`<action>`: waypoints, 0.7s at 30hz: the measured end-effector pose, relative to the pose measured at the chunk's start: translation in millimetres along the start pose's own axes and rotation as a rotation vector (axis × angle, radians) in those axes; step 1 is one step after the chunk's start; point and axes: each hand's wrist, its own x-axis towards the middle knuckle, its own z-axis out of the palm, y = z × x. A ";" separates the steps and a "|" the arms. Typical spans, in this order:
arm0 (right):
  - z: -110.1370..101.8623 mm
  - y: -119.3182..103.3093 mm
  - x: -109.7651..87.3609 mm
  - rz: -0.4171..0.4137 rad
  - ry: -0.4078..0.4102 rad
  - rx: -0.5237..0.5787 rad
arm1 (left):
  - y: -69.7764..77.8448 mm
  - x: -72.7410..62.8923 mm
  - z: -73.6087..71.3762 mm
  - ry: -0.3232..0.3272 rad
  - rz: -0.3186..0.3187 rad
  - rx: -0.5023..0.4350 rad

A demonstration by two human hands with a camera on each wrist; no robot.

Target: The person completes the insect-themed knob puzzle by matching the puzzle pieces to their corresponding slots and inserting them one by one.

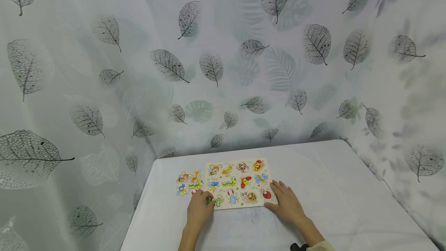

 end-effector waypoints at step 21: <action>0.6 0.4 0.5 -0.008 -0.003 -0.037 | -0.9 -0.3 1.8 0.002 0.005 -0.019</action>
